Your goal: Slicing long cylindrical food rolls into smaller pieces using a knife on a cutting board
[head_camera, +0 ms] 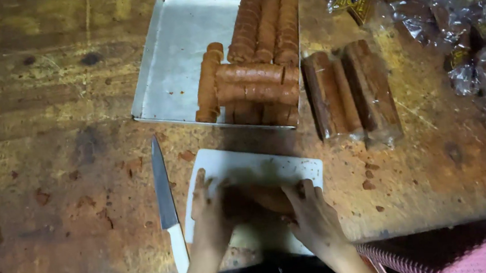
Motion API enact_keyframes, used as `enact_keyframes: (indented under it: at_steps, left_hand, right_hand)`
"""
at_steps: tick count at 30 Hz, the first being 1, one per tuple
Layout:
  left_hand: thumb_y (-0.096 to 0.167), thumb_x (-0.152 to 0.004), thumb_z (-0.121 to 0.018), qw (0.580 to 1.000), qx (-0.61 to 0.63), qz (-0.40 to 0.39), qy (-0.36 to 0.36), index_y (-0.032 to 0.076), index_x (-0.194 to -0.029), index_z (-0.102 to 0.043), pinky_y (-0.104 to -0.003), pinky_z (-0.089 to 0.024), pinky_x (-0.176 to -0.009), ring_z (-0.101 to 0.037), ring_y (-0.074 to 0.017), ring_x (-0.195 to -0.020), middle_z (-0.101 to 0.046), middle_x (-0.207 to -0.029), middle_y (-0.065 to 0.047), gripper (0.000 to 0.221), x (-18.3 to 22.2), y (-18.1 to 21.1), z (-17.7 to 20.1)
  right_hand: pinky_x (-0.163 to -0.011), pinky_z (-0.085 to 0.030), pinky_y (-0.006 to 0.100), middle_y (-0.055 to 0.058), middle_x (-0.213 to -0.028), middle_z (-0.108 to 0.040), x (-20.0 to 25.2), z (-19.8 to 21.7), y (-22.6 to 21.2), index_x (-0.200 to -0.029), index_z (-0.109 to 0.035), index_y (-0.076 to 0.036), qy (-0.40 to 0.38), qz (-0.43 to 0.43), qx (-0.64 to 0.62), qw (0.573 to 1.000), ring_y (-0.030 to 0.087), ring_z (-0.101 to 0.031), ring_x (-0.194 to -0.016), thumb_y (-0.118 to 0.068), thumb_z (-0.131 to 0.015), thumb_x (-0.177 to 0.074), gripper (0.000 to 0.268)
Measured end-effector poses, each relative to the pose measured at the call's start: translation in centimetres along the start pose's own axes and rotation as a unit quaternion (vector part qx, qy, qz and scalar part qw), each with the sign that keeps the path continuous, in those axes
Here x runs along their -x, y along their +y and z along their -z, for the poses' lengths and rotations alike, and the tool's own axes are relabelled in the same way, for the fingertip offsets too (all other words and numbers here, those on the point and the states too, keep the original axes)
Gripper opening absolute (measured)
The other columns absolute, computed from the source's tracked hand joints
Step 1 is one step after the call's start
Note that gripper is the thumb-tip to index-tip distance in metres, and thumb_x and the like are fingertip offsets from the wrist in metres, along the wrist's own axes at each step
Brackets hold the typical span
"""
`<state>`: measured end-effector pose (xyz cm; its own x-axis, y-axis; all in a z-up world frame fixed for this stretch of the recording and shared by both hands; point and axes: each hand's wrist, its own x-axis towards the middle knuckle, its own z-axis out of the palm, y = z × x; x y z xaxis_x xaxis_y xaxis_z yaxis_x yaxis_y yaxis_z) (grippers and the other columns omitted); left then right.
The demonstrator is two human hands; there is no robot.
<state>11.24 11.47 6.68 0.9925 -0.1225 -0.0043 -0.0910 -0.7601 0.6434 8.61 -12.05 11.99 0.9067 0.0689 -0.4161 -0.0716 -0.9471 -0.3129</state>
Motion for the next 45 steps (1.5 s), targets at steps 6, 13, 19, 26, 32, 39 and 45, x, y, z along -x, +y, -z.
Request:
enact_keyframes:
  at_steps: [6,13,19,26,32,39,45]
  left_hand:
    - [-0.009,-0.063,-0.064,0.993,0.094,0.053,0.038,0.016,-0.139,-0.058,-0.048,-0.039,-0.115,-0.031,-0.0399,-0.149,-0.049,-0.139,-0.020,0.080,-1.8,0.2,-0.5]
    - [0.026,-0.099,-0.062,0.950,0.147,0.115,0.249,0.006,-0.145,-0.048,-0.061,-0.049,-0.099,-0.059,-0.0527,-0.116,-0.060,-0.125,-0.030,0.052,-12.8,2.6,5.7]
    - [0.014,-0.087,-0.064,0.950,0.155,0.251,0.107,0.020,-0.131,-0.065,-0.053,-0.053,-0.101,-0.069,-0.0423,-0.112,-0.076,-0.107,-0.019,0.045,-20.8,-3.5,4.6]
    - [0.023,-0.080,-0.077,0.977,0.080,0.196,0.040,0.025,-0.114,-0.072,-0.054,-0.056,-0.096,-0.070,-0.0417,-0.106,-0.072,-0.110,-0.010,0.034,-20.9,-6.4,4.5]
    - [0.031,-0.091,-0.073,0.960,0.172,0.201,0.095,0.019,-0.145,-0.052,-0.061,-0.044,-0.108,-0.054,-0.0553,-0.124,-0.053,-0.136,-0.025,0.059,-13.8,-2.2,6.2]
    - [0.035,-0.097,-0.063,0.931,0.217,0.220,0.195,0.013,-0.105,-0.071,-0.037,-0.054,-0.065,-0.073,-0.0249,-0.072,-0.077,-0.091,-0.009,0.024,-4.3,-0.8,3.3]
    - [0.021,-0.096,-0.064,0.947,0.265,0.110,0.142,0.010,-0.098,-0.074,-0.028,-0.057,-0.045,-0.074,-0.0196,-0.050,-0.068,-0.108,-0.008,0.014,-3.6,3.2,0.4]
  right_hand:
    - [-0.094,-0.050,0.053,0.021,-0.133,-0.040,-7.2,1.9,-1.1,-0.141,-0.056,-0.017,0.105,0.127,-0.011,0.986,0.044,-0.046,-0.121,-0.006,-0.072,-0.064,0.079]
    - [-0.116,-0.021,0.075,0.030,-0.138,-0.053,-20.2,17.8,-18.6,-0.128,-0.059,-0.007,0.125,-0.019,-0.400,0.908,0.044,-0.055,-0.131,-0.015,-0.059,-0.096,0.033]
    - [-0.108,-0.017,0.083,0.028,-0.125,-0.055,-40.7,12.8,-16.3,-0.104,-0.080,-0.018,0.095,0.366,0.112,0.919,0.045,-0.061,-0.120,0.017,-0.065,-0.079,0.046]
    - [-0.111,-0.004,0.084,0.006,-0.124,-0.072,-40.8,13.4,-14.1,-0.106,-0.078,-0.051,-0.070,0.302,0.138,0.941,0.039,-0.064,-0.123,-0.002,-0.059,-0.068,0.065]
    - [-0.118,-0.019,0.064,0.016,-0.160,-0.039,-29.8,15.2,-6.0,-0.153,-0.043,-0.045,0.193,0.230,0.033,0.953,0.034,-0.032,-0.153,-0.015,-0.071,-0.091,0.074]
    - [-0.089,-0.045,0.069,0.032,-0.132,-0.048,-16.0,13.9,13.5,-0.138,-0.045,-0.001,0.321,-0.245,0.048,0.913,0.053,-0.049,-0.118,-0.042,-0.085,-0.077,0.083]
    - [-0.091,-0.054,0.054,0.027,-0.118,-0.071,-15.4,15.6,15.1,-0.122,-0.060,0.000,0.229,-0.268,-0.057,0.934,0.046,-0.068,-0.109,-0.044,-0.096,-0.067,0.079]
